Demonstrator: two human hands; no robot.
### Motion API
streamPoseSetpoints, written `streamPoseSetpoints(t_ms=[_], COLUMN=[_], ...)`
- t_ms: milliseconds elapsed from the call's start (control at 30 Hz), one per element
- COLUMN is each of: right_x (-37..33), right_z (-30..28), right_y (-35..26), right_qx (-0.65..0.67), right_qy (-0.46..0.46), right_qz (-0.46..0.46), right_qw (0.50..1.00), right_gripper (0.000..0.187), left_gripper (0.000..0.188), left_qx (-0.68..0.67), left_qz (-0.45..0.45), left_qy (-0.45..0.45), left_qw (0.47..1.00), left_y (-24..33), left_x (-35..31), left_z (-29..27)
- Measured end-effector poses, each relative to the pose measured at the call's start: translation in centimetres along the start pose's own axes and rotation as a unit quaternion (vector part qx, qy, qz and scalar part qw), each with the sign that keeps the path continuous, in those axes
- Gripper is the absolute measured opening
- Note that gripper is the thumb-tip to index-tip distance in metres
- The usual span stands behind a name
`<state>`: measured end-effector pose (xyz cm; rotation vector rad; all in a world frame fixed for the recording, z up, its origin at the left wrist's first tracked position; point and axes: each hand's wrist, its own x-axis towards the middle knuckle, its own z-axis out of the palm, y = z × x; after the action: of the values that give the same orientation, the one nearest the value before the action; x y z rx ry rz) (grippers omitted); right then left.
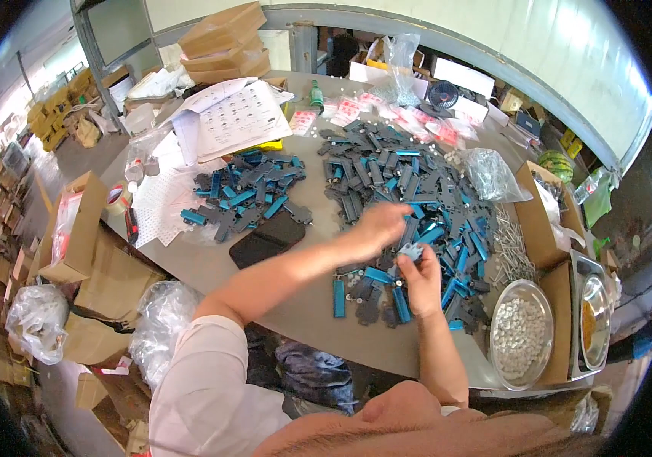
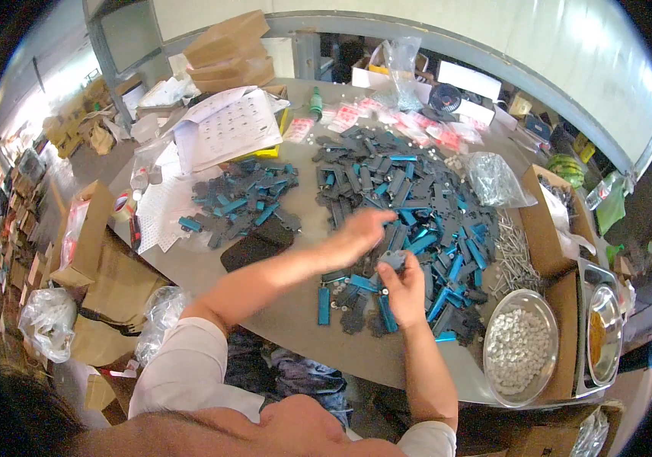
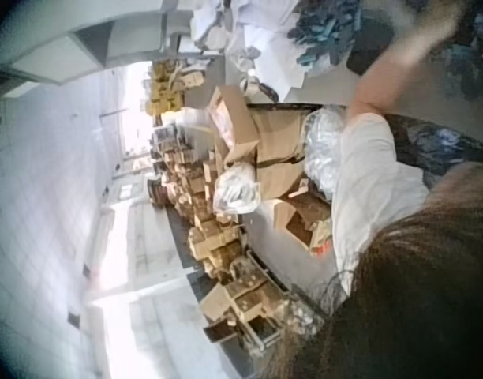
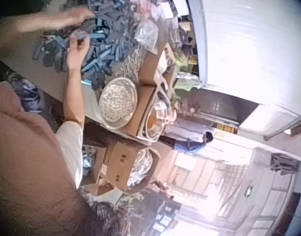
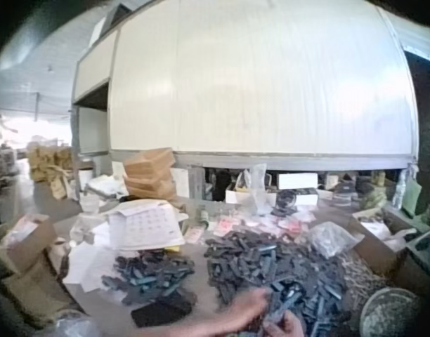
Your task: The person sits at a cluttered workbench and repeatedly picks up small blue and grey plastic components. They insert small white cylindrical pieces into the blue parts by hand and place the assembled units into a growing pile on the table. The person handles the items one at a time throughout the clip.
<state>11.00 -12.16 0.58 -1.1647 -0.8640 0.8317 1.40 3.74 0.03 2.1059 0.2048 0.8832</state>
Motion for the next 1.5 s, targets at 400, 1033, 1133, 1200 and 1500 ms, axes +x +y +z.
streamPoseSetpoints(t_ms=[400, 1033, 1133, 1200, 1500], right_x=[-0.2, -0.4, -0.4, -0.6, -0.8], right_z=[1.0, 0.7, 0.3, 0.9, 1.3], right_y=[-1.6, -0.5, 0.2, -0.7, -0.7], right_qx=[0.14, 0.119, -0.054, -0.236, -0.369], right_qy=[0.004, 0.036, -0.021, 0.021, 0.098], right_qz=[0.13, 0.091, -0.018, -0.149, -0.277], right_qw=[0.982, 0.988, 0.998, 0.96, 0.882], right_gripper=[0.023, 0.03, 0.03, 0.033, 0.042], left_gripper=[0.029, 0.024, 0.022, 0.021, 0.032], left_qx=[0.497, 0.195, -0.116, -0.256, -0.488], left_qz=[-0.128, -0.063, -0.156, -0.233, -0.222], left_qy=[-0.175, 0.012, 0.068, 0.121, 0.107], left_qw=[0.84, 0.979, 0.979, 0.93, 0.838], left_y=[-10.7, -2.0, -1.0, 1.9, 4.9], left_x=[3.0, -0.5, -1.4, -2.0, -3.2], left_z=[-12.5, -12.7, -8.1, -3.9, 3.5])
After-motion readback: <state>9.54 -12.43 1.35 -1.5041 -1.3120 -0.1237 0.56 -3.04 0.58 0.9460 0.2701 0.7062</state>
